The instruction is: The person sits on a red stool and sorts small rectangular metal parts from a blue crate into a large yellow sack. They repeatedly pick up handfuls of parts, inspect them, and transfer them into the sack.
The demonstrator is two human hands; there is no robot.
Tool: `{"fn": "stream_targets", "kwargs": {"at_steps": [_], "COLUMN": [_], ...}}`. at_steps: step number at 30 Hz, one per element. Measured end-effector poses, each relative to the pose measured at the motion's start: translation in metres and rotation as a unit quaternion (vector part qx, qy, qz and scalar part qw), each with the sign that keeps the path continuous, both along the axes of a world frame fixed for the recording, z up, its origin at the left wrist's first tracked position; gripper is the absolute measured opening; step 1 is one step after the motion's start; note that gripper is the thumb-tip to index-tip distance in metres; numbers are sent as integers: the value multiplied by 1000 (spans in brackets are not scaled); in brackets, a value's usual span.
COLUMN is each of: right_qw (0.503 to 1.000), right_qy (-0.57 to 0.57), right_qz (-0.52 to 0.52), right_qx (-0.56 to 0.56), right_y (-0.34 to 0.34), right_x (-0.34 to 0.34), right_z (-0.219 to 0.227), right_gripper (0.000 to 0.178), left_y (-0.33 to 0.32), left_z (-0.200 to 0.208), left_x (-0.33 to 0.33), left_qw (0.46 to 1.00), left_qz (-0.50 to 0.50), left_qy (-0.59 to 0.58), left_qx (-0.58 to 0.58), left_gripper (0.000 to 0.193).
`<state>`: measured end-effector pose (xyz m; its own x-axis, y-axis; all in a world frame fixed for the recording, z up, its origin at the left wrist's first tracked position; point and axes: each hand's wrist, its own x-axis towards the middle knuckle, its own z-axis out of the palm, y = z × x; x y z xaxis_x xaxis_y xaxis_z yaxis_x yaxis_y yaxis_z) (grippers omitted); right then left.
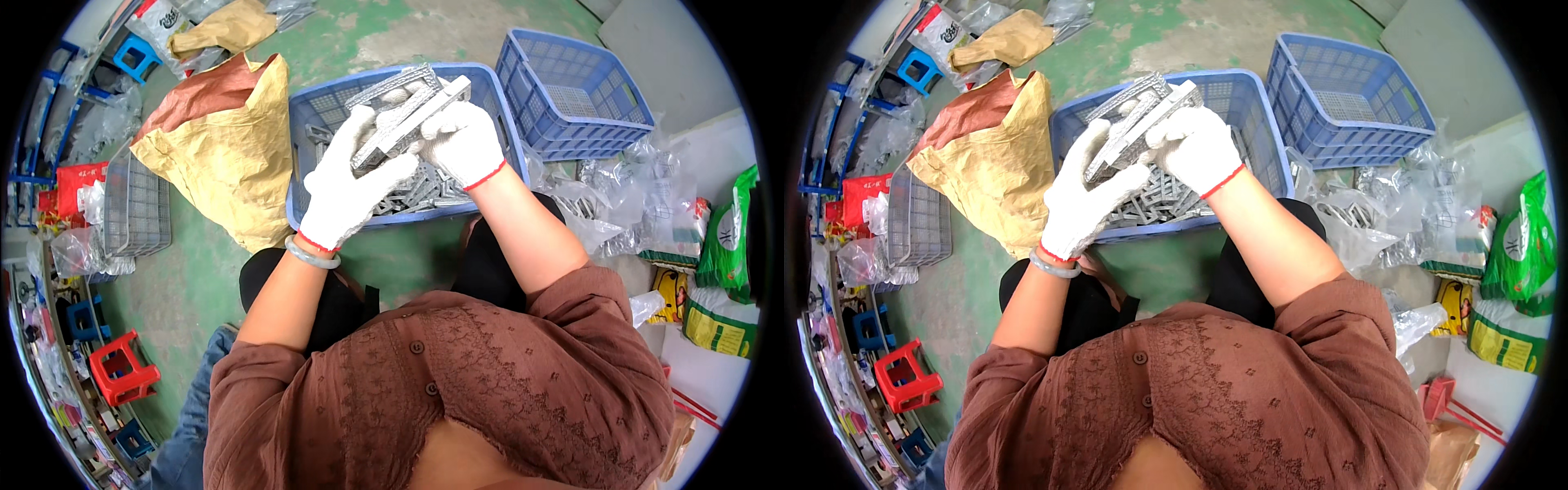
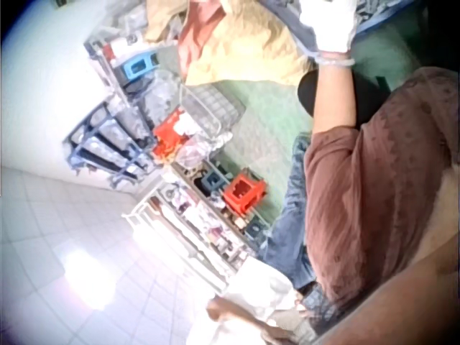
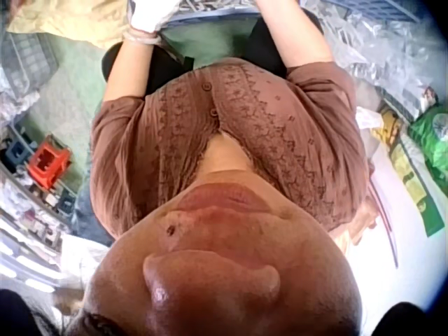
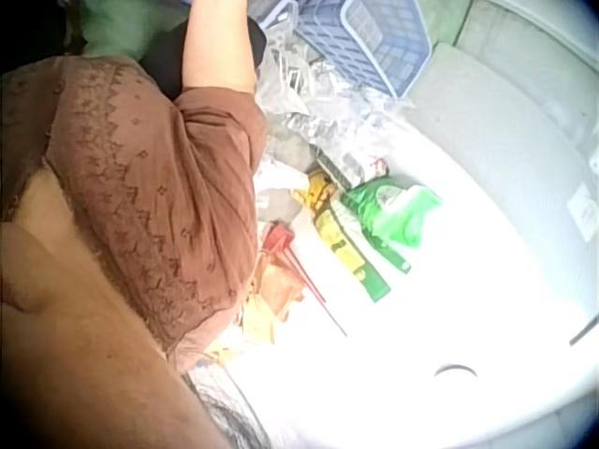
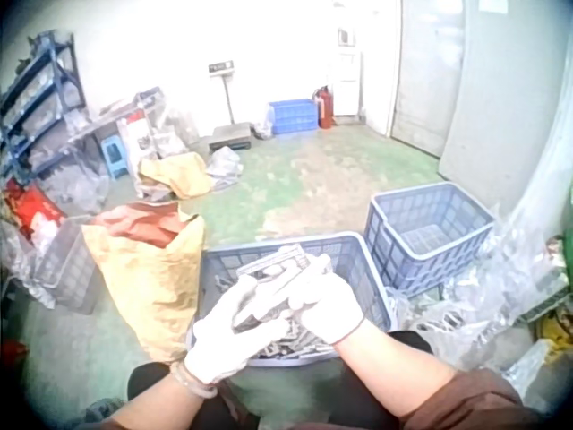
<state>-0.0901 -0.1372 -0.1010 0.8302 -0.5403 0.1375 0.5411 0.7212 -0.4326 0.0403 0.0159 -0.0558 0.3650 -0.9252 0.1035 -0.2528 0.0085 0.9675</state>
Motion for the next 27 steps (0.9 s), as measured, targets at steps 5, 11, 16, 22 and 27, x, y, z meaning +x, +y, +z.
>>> {"fn": "stream_targets", "kwargs": {"at_steps": [5, 11, 16, 22, 27], "right_qw": [1000, 999, 1000, 991, 992], "right_qy": [-27, -11, -5, 95, 94], "right_qz": [2, -44, 10, -90, -40], "right_qx": [8, -16, 29, -28, -72], "right_y": [-3, 7, -6, -20, -17], "right_x": [5, -1, -10, -18, -19], "right_z": [-26, -16, 4, 16, 15], "right_gripper": [36, 4, 25, 51, 54], "left_y": [1, 4, 3, 8, 10], "left_z": [-3, 17, 7, -5, -2], "left_x": [9, 17, 32, 56, 49], "left_qw": [995, 975, 911, 707, 732], "left_qz": [-3, -44, -52, -161, -139], "left_qy": [-78, 218, 409, 688, 662], "left_qx": [-66, 15, 28, 36, 81], "left_gripper": [79, 57, 43, 39, 34]}}
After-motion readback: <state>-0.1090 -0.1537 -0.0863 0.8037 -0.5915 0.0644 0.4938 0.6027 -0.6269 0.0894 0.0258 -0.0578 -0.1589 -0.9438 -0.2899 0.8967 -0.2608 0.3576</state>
